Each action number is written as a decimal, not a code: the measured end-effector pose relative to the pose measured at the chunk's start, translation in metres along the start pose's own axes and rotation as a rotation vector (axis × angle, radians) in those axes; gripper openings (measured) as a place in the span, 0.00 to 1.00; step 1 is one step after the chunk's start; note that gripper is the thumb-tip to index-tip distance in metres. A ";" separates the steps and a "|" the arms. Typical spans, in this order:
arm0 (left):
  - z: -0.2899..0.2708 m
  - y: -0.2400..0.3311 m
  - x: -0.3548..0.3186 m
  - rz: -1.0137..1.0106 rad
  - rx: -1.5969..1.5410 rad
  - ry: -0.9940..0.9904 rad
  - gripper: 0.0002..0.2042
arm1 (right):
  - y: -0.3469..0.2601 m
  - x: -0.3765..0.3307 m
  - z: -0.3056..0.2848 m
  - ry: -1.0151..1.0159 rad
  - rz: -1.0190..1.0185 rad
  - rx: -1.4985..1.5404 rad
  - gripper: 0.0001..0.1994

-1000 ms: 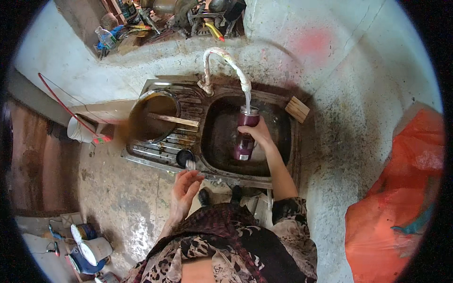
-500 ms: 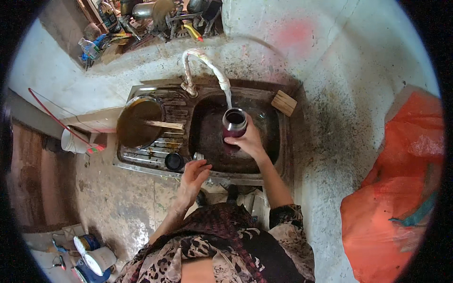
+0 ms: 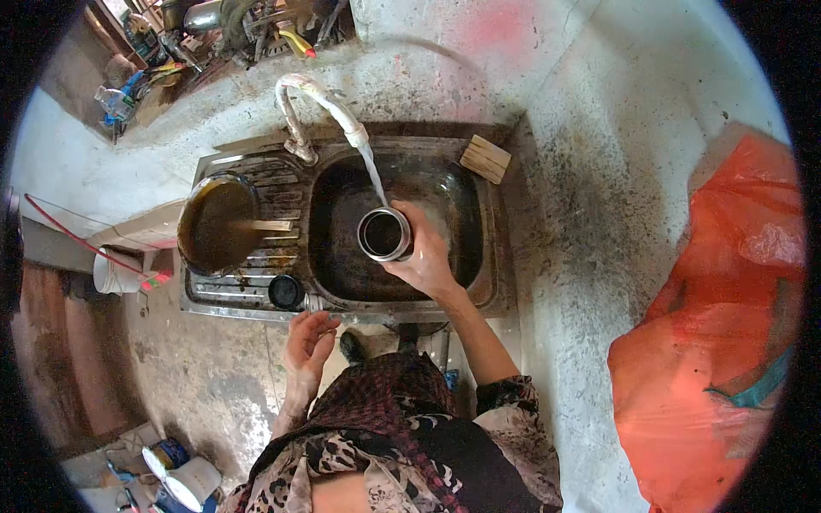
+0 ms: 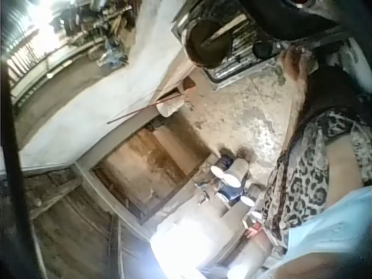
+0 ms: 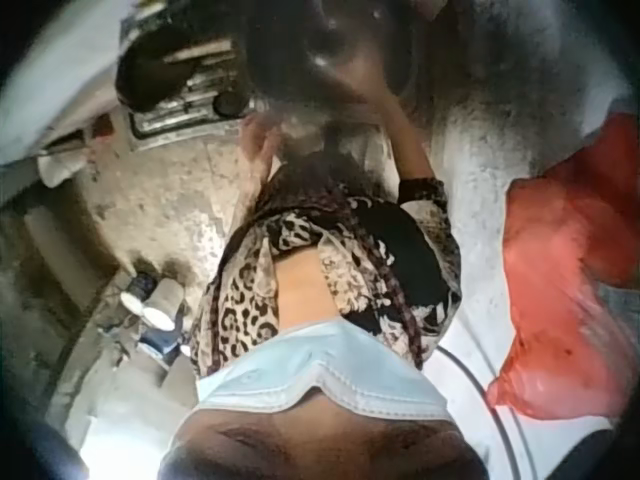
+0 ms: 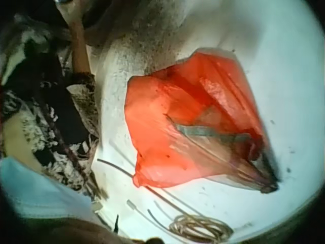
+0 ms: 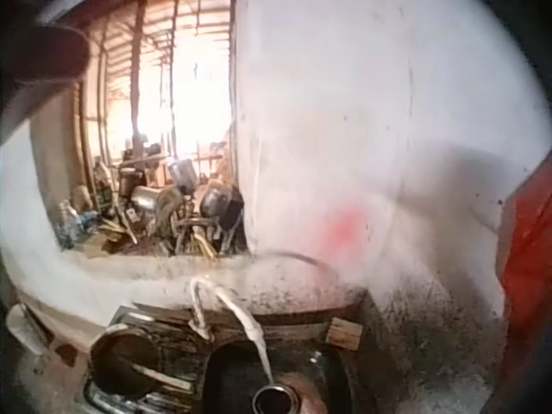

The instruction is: The person walks to a sink area and cleans a maroon thermos cup. They rinse the cup and its lid under running water, then use a wooden stick to scrub the interior. The person repeatedly rinses the cup and stick, then closes the cup.

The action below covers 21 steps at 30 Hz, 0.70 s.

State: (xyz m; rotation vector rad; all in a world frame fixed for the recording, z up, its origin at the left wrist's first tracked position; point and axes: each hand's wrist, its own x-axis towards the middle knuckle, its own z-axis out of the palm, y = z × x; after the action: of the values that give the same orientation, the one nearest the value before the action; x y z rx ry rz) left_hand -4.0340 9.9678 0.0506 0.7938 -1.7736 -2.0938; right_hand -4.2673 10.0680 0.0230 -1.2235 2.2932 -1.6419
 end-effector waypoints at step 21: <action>0.004 0.003 -0.004 0.019 0.000 -0.029 0.18 | 0.003 -0.010 0.001 0.105 -0.027 0.119 0.40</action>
State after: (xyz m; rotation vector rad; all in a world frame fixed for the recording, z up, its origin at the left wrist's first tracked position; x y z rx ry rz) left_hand -4.0335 9.9731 0.0554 0.7475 -1.7882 -2.1038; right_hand -4.2621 10.0740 0.0165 -1.1753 2.2083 -1.8643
